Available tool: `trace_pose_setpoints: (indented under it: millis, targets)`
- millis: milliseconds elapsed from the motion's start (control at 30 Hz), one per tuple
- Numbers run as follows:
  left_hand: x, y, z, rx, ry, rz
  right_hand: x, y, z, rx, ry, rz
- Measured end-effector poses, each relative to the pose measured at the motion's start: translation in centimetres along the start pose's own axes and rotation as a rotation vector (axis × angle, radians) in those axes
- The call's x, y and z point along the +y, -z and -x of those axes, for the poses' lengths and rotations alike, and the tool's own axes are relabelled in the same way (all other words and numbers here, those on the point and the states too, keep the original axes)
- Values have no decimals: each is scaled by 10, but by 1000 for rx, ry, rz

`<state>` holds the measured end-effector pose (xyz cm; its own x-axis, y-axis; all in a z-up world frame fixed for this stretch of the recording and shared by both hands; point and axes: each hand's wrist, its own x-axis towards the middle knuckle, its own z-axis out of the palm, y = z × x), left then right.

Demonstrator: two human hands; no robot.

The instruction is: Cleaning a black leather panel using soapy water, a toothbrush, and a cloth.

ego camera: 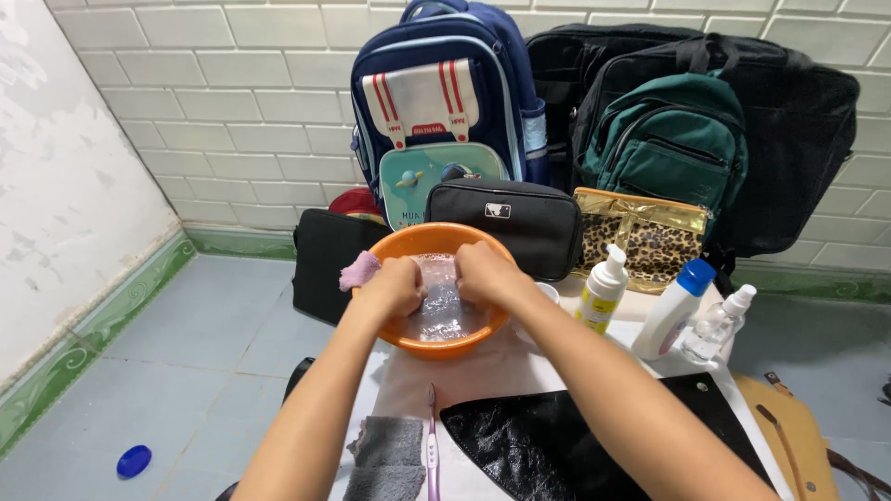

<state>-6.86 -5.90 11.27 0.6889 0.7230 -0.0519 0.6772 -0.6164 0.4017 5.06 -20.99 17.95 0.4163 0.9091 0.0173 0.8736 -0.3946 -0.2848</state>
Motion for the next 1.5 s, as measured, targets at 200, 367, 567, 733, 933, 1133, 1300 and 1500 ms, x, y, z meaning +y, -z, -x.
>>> trace_pose_setpoints:
  millis: [200,367,567,733,933,1133,1300,1500]
  targets:
    - [-16,-69,-65,-135,59,-105,-2,-48,-39,-112,-125,159]
    - [9,25,-7,71,-24,38,-12,15,-13,86,-43,-8]
    - [56,129,79,278,-79,291,-52,90,12,326,-12,-302]
    - [94,162,119,303,-66,622,-87,111,20,352,-48,-465]
    - [96,169,129,170,-43,766,-103,124,41,350,-163,-895]
    - [73,140,104,293,-83,578,-95,114,75,192,-131,-1108]
    - [76,125,103,278,-6,535,-41,46,37,96,-13,-915]
    - [42,120,80,346,131,488,-36,15,-4,170,-182,-411]
